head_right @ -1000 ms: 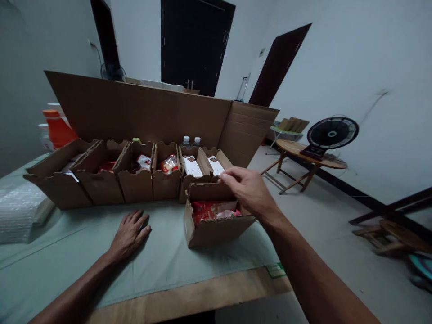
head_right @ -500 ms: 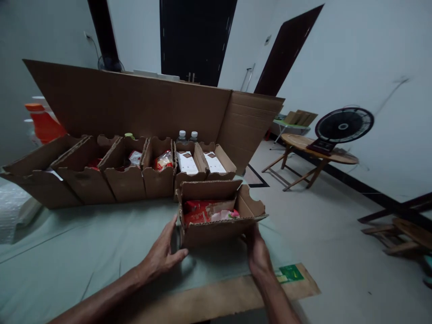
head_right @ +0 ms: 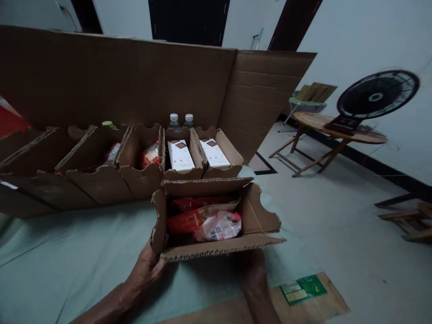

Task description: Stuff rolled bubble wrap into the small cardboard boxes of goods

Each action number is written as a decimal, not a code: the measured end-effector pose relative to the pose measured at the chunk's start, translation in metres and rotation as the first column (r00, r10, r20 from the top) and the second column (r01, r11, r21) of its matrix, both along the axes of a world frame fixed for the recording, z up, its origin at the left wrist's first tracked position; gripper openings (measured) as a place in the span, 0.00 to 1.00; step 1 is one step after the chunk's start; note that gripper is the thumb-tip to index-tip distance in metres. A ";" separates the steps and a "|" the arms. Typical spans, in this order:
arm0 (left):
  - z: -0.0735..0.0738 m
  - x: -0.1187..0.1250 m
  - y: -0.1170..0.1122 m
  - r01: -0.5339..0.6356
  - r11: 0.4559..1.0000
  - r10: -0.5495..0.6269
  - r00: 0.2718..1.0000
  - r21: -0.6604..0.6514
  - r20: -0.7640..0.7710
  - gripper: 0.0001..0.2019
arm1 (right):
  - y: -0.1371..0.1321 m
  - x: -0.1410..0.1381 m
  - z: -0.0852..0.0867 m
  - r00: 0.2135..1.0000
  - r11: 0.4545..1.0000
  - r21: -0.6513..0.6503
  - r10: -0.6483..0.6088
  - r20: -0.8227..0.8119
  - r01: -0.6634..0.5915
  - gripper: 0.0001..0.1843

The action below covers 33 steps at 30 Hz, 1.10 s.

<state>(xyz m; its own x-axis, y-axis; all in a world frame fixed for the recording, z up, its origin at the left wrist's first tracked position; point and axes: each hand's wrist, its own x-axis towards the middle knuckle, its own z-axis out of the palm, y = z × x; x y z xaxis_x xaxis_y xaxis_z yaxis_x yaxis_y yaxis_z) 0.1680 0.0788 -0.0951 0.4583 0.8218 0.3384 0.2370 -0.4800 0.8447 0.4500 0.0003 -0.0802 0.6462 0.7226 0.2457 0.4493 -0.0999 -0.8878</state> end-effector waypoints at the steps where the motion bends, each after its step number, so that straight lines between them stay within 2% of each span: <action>1: 0.003 0.000 0.000 0.005 1.000 -0.005 1.000 0.012 0.007 0.34 | 0.004 -0.005 0.002 0.998 0.999 0.018 -0.039 -0.039 0.039 0.27; 4: 0.009 -0.001 -0.004 0.025 0.998 -0.026 0.999 0.055 0.026 0.32 | 0.010 -0.017 0.012 0.978 0.985 0.053 -0.153 -0.143 0.162 0.30; 6: 0.011 -0.001 -0.007 -0.005 0.998 0.000 0.998 0.065 0.065 0.30 | 0.008 -0.020 0.020 0.966 0.975 0.038 -0.209 -0.153 0.217 0.31; 9: 0.011 0.002 -0.007 -0.063 0.998 0.063 0.988 -0.004 0.141 0.27 | 0.005 -0.021 0.026 0.954 0.964 -0.002 -0.264 -0.142 0.266 0.32; 11: 0.010 0.004 -0.004 -0.013 0.998 0.026 0.982 -0.069 0.187 0.27 | 0.004 -0.020 0.026 0.952 0.962 -0.011 -0.271 -0.140 0.272 0.33; 14: 0.008 0.004 0.004 0.139 0.985 -0.116 0.974 -0.106 0.197 0.32 | 0.006 -0.020 0.022 0.955 0.965 0.003 -0.259 -0.145 0.262 0.36; 17: 0.009 0.002 0.012 0.234 0.964 -0.213 0.964 -0.129 0.161 0.40 | 0.009 -0.021 0.016 0.965 0.975 0.069 -0.197 -0.175 0.212 0.38; 21: 0.010 0.000 0.022 0.282 0.950 -0.258 0.950 -0.131 0.175 0.44 | 0.011 -0.022 0.006 0.974 0.984 0.141 -0.077 -0.215 0.109 0.39; 24: 0.010 0.001 0.025 0.284 0.950 -0.264 0.953 -0.131 0.151 0.46 | 0.013 -0.019 -0.003 0.979 0.985 0.135 -0.079 -0.190 0.106 0.39; 27: 0.012 0.005 0.021 0.220 0.967 -0.218 0.975 -0.124 0.035 0.47 | 0.014 -0.012 -0.011 0.978 0.977 0.114 -0.162 -0.134 0.178 0.38; 29: 0.015 0.007 0.013 0.143 0.985 -0.155 0.981 -0.097 -0.121 0.47 | 0.016 -0.006 -0.014 0.972 0.967 0.124 -0.211 -0.108 0.224 0.36; 31: 0.022 0.009 -0.001 0.086 0.996 -0.094 0.946 -0.039 -0.312 0.45 | 0.019 -0.002 -0.015 0.964 0.957 0.125 -0.255 -0.071 0.262 0.34; 33: 0.032 0.006 -0.020 0.086 0.996 -0.063 0.879 0.027 -0.473 0.43 | 0.020 0.000 -0.014 0.957 0.951 0.102 -0.290 -0.015 0.290 0.32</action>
<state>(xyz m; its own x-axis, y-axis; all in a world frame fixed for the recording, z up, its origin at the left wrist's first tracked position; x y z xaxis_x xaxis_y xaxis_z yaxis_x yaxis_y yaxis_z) 0.1745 0.0591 -0.0633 0.6323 0.7678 0.1036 0.5631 -0.5473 0.6192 0.4497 0.0206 -0.0941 0.8243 0.4747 0.3084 0.4144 -0.1348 -0.9001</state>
